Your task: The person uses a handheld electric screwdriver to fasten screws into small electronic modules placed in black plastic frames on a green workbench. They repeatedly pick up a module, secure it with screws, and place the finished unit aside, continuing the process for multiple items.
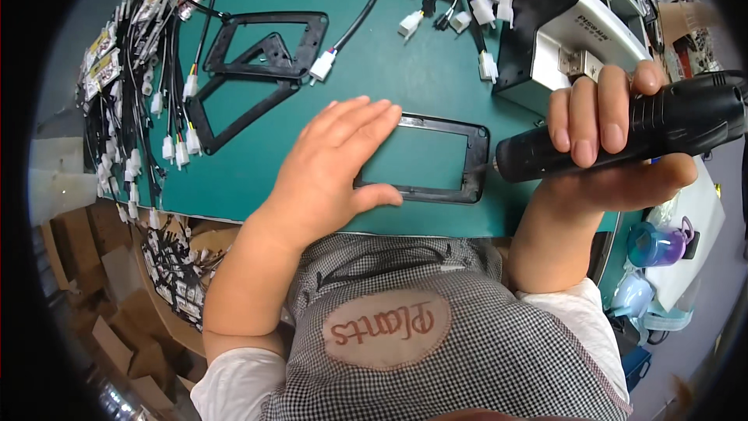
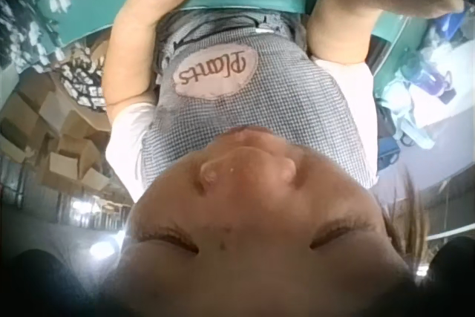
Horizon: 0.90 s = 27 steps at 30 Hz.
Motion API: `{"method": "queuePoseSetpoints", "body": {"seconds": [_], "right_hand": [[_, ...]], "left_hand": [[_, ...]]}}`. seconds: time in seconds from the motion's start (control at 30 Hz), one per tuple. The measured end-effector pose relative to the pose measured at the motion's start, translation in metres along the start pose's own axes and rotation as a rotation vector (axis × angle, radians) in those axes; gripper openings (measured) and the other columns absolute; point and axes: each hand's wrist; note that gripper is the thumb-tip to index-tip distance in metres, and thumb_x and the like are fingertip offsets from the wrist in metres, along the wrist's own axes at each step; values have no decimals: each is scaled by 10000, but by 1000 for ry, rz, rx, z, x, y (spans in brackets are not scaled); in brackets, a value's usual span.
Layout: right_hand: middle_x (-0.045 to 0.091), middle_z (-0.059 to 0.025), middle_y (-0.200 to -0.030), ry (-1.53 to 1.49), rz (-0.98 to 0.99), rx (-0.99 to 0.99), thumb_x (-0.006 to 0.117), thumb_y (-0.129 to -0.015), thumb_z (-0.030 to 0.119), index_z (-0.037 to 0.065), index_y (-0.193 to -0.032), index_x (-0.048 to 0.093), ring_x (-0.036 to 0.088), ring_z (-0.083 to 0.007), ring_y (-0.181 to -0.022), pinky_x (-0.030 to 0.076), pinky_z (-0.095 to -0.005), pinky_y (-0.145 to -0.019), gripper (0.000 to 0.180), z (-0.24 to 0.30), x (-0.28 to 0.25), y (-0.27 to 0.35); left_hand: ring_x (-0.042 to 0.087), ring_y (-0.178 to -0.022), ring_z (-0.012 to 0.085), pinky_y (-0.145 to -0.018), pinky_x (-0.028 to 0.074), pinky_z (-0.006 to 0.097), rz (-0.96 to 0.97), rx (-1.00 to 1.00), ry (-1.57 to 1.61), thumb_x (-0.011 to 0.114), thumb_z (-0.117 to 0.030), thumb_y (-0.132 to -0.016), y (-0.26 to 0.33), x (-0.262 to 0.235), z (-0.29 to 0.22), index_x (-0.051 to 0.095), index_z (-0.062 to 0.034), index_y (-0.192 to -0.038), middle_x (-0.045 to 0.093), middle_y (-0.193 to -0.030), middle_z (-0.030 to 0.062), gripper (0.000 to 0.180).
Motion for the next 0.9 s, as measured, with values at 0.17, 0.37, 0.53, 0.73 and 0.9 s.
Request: {"method": "queuePoseSetpoints", "body": {"seconds": [0.17,0.37,0.53,0.73,0.9], "right_hand": [[509,13,-758,-20,-1,4,729,-763,554,46,-1199,451,516,-108,-593,427,-278,-573,724,0,-1,-1],[522,5,-763,-46,-5,27,755,-756,497,43,-1176,468,532,-115,-608,430,-279,-594,682,4,3,-4],[536,-52,-811,-18,125,8,696,-797,552,26,-1262,419,567,-184,-639,479,-327,-619,755,3,-3,-6],[552,-15,-782,-10,78,-3,754,-747,529,48,-1221,446,567,-146,-608,469,-287,-581,741,3,4,-4],[556,11,-747,11,31,0,811,-716,445,63,-1155,467,560,-113,-583,454,-255,-571,676,0,8,0]], "left_hand": [[486,-1228,350,-1044,379,459,-23,-10,-12,841,-317,-542,1,2,1,535,-74,-1300,539,-1318,118,853],[495,-1212,360,-1017,393,459,-72,7,-96,807,-395,-595,6,7,-1,565,-79,-1263,533,-1315,134,778],[507,-1193,359,-1014,391,463,-113,-3,-158,778,-424,-645,3,-13,-1,577,-75,-1243,536,-1307,151,721],[585,-1070,291,-935,440,383,-440,-105,-221,704,-111,-786,9,-53,29,658,-54,-1130,638,-1153,127,352],[597,-1022,292,-909,448,374,-400,-74,-223,713,-90,-767,8,-45,26,666,-52,-1100,652,-1108,123,339]]}}
Point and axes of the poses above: each hand's wrist, its own y-axis away from the middle knuckle, its own x-axis out of the palm, z = x × y
